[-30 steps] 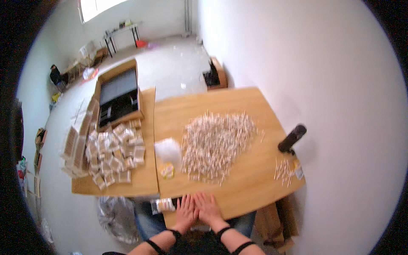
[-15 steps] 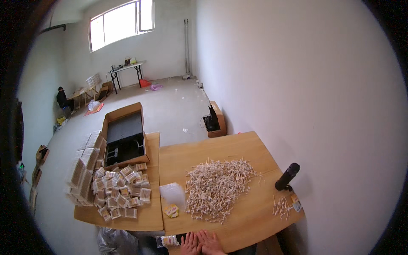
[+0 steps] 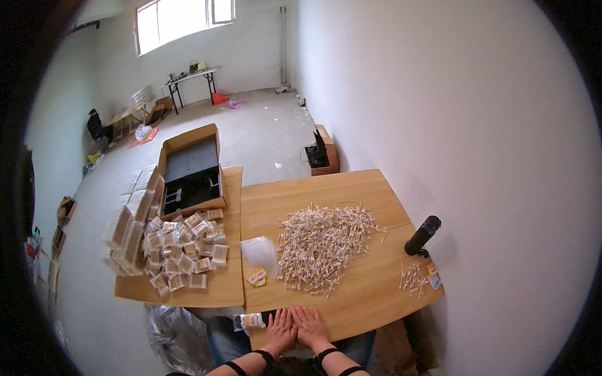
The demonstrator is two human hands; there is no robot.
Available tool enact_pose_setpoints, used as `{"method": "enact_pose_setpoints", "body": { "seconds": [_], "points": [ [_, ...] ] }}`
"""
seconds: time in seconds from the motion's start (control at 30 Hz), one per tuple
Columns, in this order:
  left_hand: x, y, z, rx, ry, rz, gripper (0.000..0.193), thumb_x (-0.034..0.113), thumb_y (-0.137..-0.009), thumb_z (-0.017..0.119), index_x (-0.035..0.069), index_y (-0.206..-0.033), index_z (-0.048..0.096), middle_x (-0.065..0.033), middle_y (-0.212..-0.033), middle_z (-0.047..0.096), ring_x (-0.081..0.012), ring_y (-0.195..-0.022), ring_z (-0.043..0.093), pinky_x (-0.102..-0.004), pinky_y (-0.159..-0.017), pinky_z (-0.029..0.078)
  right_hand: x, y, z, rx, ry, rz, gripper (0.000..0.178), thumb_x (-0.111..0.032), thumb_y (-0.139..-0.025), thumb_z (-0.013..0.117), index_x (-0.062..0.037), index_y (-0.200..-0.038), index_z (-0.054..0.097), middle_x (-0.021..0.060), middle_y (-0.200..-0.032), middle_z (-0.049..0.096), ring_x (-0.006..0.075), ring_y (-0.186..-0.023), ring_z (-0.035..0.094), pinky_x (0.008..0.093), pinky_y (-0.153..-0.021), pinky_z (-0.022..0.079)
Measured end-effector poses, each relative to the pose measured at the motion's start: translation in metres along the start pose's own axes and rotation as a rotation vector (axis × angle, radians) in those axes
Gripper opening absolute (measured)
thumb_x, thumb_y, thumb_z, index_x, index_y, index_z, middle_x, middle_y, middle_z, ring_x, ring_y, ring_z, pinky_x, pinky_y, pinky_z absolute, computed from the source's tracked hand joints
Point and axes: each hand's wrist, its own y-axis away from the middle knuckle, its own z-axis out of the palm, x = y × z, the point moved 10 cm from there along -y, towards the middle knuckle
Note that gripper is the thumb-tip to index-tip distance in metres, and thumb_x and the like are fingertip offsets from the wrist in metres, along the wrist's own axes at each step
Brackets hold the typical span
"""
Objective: Organizing and packaging cotton swabs into plastic bags.
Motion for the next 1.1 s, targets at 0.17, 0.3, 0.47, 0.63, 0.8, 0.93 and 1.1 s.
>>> {"method": "enact_pose_setpoints", "body": {
  "seconds": [0.17,0.3,0.47,0.63,0.8,0.93,1.1],
  "points": [
    [-0.001,0.007,0.002,-0.013,0.068,-0.001,0.069,0.049,-0.094,0.045,0.005,-0.146,0.037,-0.0154,-0.154,0.031,-0.0318,-0.145,0.025,-0.0554,-0.115,0.016,-0.006,0.01,-0.011,-0.006,-0.042,0.004,0.06,-0.033,-0.094,0.04,-0.0132,-0.151,0.032,0.0079,-0.157,0.03,0.0238,-0.145,0.026,0.053,-0.117,0.012],
    [0.0,0.01,0.007,0.044,-0.028,0.058,0.069,0.05,-0.093,0.047,0.005,-0.145,0.039,-0.0155,-0.152,0.035,-0.0319,-0.144,0.027,-0.0568,-0.114,0.02,-0.004,0.009,0.006,-0.036,0.024,0.016,0.062,-0.031,-0.092,0.044,-0.0127,-0.15,0.031,0.0075,-0.157,0.03,0.0251,-0.145,0.025,0.0515,-0.118,0.013],
    [-0.003,-0.004,-0.004,-0.05,-0.043,0.024,0.064,0.043,-0.097,0.045,-0.001,-0.143,0.04,-0.0173,-0.151,0.037,-0.0326,-0.144,0.026,-0.0538,-0.115,0.018,0.004,0.004,-0.024,0.233,-0.195,-0.012,0.061,-0.02,-0.086,0.054,-0.0088,-0.144,0.038,0.0117,-0.15,0.038,0.0286,-0.139,0.034,0.0495,-0.116,0.022],
    [0.004,-0.009,-0.012,0.001,-0.096,0.046,0.061,0.038,-0.094,0.049,0.002,-0.143,0.04,-0.0146,-0.153,0.033,-0.0294,-0.144,0.026,-0.0505,-0.116,0.02,0.041,0.022,-0.04,0.483,-0.585,0.123,0.031,-0.002,-0.08,0.058,-0.0052,-0.111,0.06,0.0141,-0.123,0.056,0.0344,-0.125,0.049,0.0439,-0.107,0.038],
    [0.002,0.0,-0.01,-0.02,-0.073,0.01,0.063,0.037,-0.095,0.047,0.004,-0.147,0.033,-0.013,-0.156,0.028,-0.0279,-0.146,0.023,-0.0477,-0.118,0.015,0.042,0.028,-0.04,0.461,-0.784,0.161,0.016,0.005,-0.076,0.056,-0.0039,-0.084,0.067,0.0151,-0.105,0.06,0.0369,-0.118,0.053,0.0431,-0.1,0.044],
    [0.005,0.001,-0.012,-0.04,-0.063,-0.007,0.063,0.037,-0.095,0.047,0.004,-0.148,0.033,-0.0126,-0.157,0.027,-0.0277,-0.146,0.022,-0.048,-0.118,0.015,0.041,0.033,-0.04,0.459,-0.763,0.175,0.014,0.003,-0.073,0.059,-0.0043,-0.079,0.07,0.0133,-0.105,0.06,0.0361,-0.118,0.053,0.0419,-0.101,0.043],
    [0.004,0.002,-0.014,0.0,-0.054,0.004,0.065,0.037,-0.094,0.05,0.005,-0.148,0.033,-0.0124,-0.156,0.028,-0.0274,-0.146,0.023,-0.0481,-0.118,0.015,0.037,0.032,-0.043,0.46,-0.735,0.161,0.013,0.001,-0.072,0.062,-0.0059,-0.077,0.072,0.0122,-0.104,0.06,0.0346,-0.119,0.053,0.0417,-0.102,0.042]
  ]
}}
